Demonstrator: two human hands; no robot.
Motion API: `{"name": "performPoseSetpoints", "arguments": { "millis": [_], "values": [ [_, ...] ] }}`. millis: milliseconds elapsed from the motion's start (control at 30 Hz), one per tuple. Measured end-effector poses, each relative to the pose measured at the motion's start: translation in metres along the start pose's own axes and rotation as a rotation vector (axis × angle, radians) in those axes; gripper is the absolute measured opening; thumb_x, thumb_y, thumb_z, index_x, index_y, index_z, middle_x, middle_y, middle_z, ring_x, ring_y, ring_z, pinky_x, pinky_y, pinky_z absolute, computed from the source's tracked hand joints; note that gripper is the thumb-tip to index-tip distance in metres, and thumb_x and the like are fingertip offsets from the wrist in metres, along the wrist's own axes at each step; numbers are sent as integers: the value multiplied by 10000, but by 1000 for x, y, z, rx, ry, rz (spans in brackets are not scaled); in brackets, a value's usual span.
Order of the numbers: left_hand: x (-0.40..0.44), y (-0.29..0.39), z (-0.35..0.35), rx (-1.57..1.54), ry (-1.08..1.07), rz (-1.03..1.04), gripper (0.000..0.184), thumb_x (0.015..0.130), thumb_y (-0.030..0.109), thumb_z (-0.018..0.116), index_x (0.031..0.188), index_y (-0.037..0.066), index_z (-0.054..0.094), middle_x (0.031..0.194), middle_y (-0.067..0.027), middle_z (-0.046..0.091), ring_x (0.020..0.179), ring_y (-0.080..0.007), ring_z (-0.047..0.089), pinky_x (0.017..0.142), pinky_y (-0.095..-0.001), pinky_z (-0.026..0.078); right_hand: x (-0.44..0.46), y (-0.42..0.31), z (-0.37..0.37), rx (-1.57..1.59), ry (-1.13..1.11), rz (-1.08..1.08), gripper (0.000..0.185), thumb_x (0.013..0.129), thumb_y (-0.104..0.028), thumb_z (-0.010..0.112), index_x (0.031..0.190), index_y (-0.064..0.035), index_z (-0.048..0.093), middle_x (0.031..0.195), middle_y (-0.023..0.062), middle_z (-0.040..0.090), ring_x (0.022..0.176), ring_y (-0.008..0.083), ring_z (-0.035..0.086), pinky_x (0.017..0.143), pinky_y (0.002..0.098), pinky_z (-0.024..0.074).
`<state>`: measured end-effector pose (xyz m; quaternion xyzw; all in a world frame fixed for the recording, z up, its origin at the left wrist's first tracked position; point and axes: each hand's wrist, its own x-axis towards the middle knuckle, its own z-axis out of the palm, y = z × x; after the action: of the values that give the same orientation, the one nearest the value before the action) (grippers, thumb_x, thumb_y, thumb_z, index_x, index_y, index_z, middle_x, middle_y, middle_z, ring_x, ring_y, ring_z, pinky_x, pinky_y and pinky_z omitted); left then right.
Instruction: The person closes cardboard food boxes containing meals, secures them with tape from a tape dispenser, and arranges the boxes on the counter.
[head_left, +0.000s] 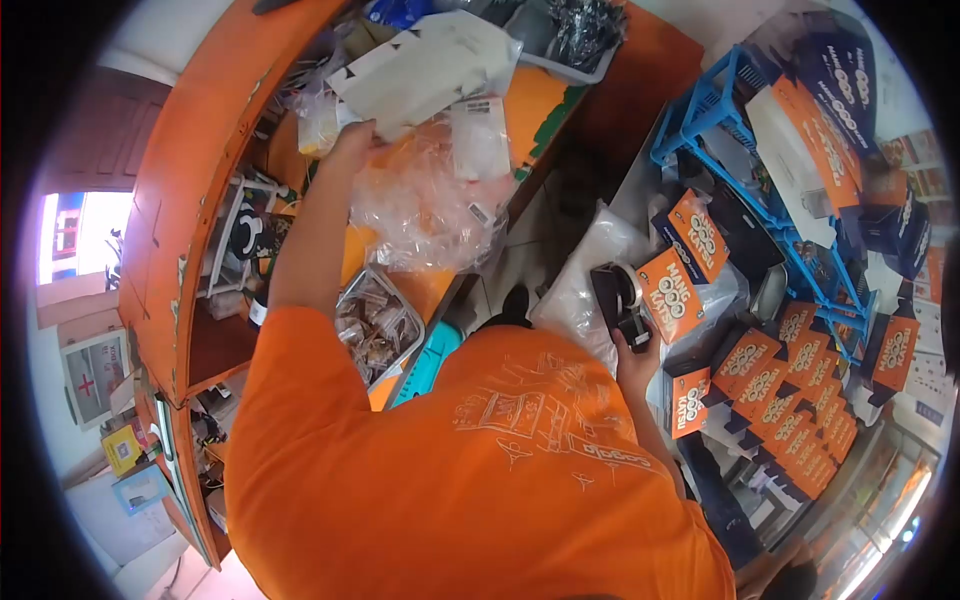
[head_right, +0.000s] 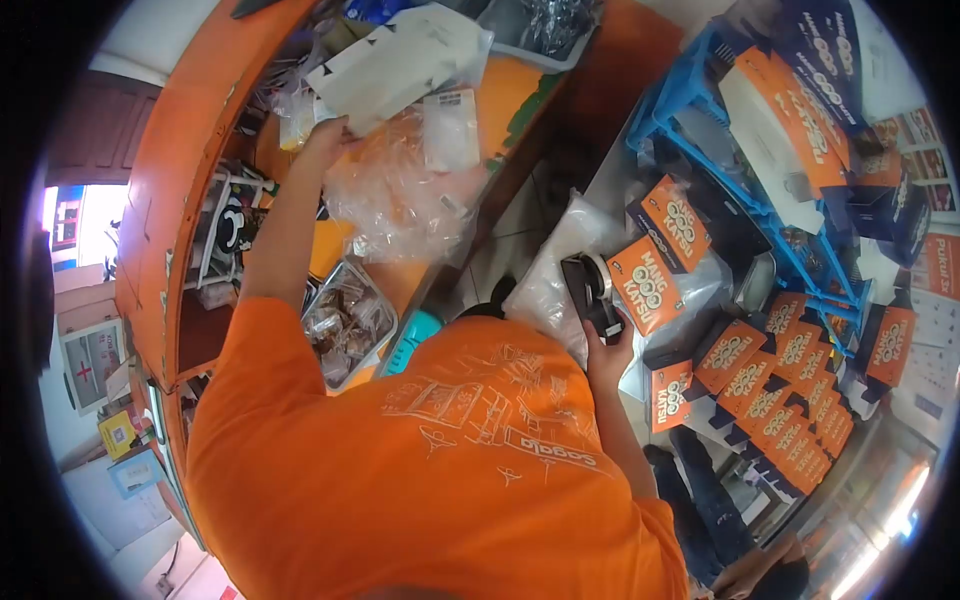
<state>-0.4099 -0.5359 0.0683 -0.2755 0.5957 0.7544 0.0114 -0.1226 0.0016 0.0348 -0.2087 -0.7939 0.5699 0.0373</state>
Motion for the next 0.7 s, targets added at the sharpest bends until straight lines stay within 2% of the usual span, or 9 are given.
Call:
{"name": "performPoseSetpoints", "arguments": {
  "millis": [100,200,233,300,367,500,567,633,700],
  "values": [
    [1,-37,-3,659,148,-174,354,943,311,624,1101,-2,578,1006,-140,636,854,-282,642,699,-409,544,2,-24,3,36,-99,39,577,787,-17,804,1281,37,511,1151,132,642,1033,177,631,886,299,510],
    [-93,-99,44,1180,264,670,306,902,311,624,961,10,632,1056,-206,641,988,-355,617,876,-483,464,8,-58,14,89,-194,81,582,789,18,785,1295,28,498,1114,117,642,1010,175,635,865,291,522],
    [-151,-86,73,975,-69,588,381,879,326,640,1135,44,635,1272,-227,584,1268,-388,488,1068,-523,348,12,-57,19,109,-203,59,590,786,23,786,1299,25,494,1078,101,643,991,173,639,867,292,523],
    [-197,-115,119,1242,-70,870,571,842,379,683,1322,95,561,1465,-208,437,1402,-431,326,1147,-590,229,23,-53,30,99,-194,-8,582,786,18,789,1292,18,502,1003,65,636,935,155,641,840,279,523],
    [-222,-146,139,1225,-224,913,667,827,412,691,1399,129,497,1559,-176,307,1455,-448,212,1164,-644,126,33,-65,38,14,-223,-5,568,790,11,790,1284,17,509,1002,61,634,927,145,636,821,272,520],
    [-193,-163,113,1377,-300,897,676,794,398,726,1382,136,520,1532,-153,349,1437,-418,267,1150,-621,201,43,-83,52,-4,-224,-41,534,793,-26,807,1254,16,540,994,64,649,885,117,623,764,252,509],
    [-170,-159,85,1607,-90,739,589,788,308,730,1328,151,556,1491,-135,387,1371,-401,351,1099,-587,313,46,-88,55,47,-215,-60,537,790,-35,814,1252,15,545,995,69,655,878,115,624,761,251,509],
    [-125,-188,49,1586,5,1023,455,784,230,720,1216,152,599,1458,-118,411,1284,-376,426,1022,-550,395,44,-89,57,34,-213,-65,541,785,-45,823,1249,22,552,1013,90,665,874,122,628,767,258,511],
    [-113,-131,25,1592,-41,628,392,808,214,687,1178,148,574,1427,-114,428,1240,-372,456,982,-530,417,41,-105,63,-82,-245,-48,550,778,-50,830,1250,20,555,1014,91,668,869,128,632,764,260,512]
  ]
}}
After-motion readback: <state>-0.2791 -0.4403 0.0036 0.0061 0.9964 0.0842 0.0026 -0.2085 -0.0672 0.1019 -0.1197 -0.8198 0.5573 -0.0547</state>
